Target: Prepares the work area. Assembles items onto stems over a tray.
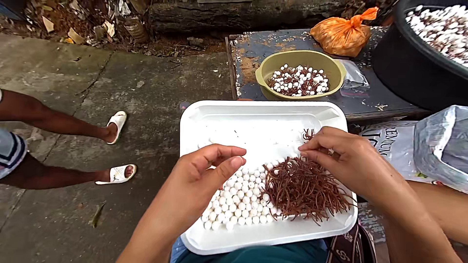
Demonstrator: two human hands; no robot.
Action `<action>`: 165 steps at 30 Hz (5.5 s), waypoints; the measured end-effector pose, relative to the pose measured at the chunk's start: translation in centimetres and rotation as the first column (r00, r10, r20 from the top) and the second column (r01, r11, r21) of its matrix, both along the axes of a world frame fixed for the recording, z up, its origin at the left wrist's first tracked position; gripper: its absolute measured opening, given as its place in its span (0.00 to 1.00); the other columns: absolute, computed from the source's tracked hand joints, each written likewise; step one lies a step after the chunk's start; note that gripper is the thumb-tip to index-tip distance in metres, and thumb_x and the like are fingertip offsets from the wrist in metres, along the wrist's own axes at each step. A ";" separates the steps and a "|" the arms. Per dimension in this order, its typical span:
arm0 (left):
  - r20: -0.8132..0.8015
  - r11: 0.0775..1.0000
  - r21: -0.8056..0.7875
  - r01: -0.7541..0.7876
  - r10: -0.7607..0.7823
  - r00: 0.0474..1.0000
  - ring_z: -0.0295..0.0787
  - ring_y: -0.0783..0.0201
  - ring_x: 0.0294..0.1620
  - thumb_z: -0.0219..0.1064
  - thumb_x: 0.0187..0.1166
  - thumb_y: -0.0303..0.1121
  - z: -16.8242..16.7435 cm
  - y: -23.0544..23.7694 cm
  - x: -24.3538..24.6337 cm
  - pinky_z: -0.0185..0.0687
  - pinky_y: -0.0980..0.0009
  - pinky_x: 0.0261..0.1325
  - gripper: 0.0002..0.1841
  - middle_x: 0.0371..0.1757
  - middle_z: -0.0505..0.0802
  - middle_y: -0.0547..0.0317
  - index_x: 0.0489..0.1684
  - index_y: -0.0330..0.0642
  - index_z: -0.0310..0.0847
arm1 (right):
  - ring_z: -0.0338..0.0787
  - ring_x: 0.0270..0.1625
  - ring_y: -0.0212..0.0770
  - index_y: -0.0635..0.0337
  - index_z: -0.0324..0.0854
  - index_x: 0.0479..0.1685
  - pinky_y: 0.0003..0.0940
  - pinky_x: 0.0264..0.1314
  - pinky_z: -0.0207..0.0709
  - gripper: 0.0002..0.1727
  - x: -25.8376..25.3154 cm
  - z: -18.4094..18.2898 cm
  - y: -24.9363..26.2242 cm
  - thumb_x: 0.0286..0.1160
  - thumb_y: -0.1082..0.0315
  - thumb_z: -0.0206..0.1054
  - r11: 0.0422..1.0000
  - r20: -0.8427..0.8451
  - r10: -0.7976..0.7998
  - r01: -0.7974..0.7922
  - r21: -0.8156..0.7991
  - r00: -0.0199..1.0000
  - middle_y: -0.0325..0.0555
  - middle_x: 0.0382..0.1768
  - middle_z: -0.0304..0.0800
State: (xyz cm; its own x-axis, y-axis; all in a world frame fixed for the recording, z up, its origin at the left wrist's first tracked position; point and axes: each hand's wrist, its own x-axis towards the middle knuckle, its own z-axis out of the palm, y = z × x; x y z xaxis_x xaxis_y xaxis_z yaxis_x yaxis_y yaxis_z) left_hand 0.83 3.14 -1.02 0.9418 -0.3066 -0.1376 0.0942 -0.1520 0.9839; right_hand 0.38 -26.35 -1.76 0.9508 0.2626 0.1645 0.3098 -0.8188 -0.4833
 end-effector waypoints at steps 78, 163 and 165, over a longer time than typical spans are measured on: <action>-0.340 0.756 -0.646 -0.108 -0.158 0.927 0.88 0.75 0.31 0.61 0.84 0.26 -0.8 -3.5 0.0 0.87 0.80 0.39 0.09 0.35 0.92 0.60 0.43 0.42 0.90 | 0.82 0.25 0.21 0.50 0.87 0.38 0.11 0.27 0.75 0.05 -1.0 -1.1 6.4 0.79 0.64 0.66 0.338 -0.445 0.487 0.308 0.889 0.751 0.38 0.31 0.88; -0.257 0.832 -0.443 -0.334 0.239 0.936 0.89 0.72 0.35 0.66 0.80 0.22 -0.7 -5.6 -1.0 0.86 0.78 0.45 0.05 0.35 0.92 0.58 0.39 0.38 0.88 | 0.95 0.36 0.32 0.59 0.89 0.55 0.25 0.42 0.91 0.12 -1.9 -0.9 8.7 0.76 0.77 0.69 0.389 -0.248 0.083 0.198 0.900 0.965 0.42 0.38 0.94; -0.085 0.869 -0.389 -0.305 0.295 0.952 0.88 0.74 0.35 0.66 0.80 0.22 -0.9 -5.7 -1.3 0.86 0.81 0.43 0.04 0.36 0.91 0.61 0.40 0.39 0.87 | 0.95 0.38 0.32 0.57 0.90 0.51 0.25 0.43 0.92 0.09 -1.9 -1.0 8.7 0.75 0.74 0.71 0.398 -0.237 0.059 0.195 0.896 0.970 0.40 0.38 0.94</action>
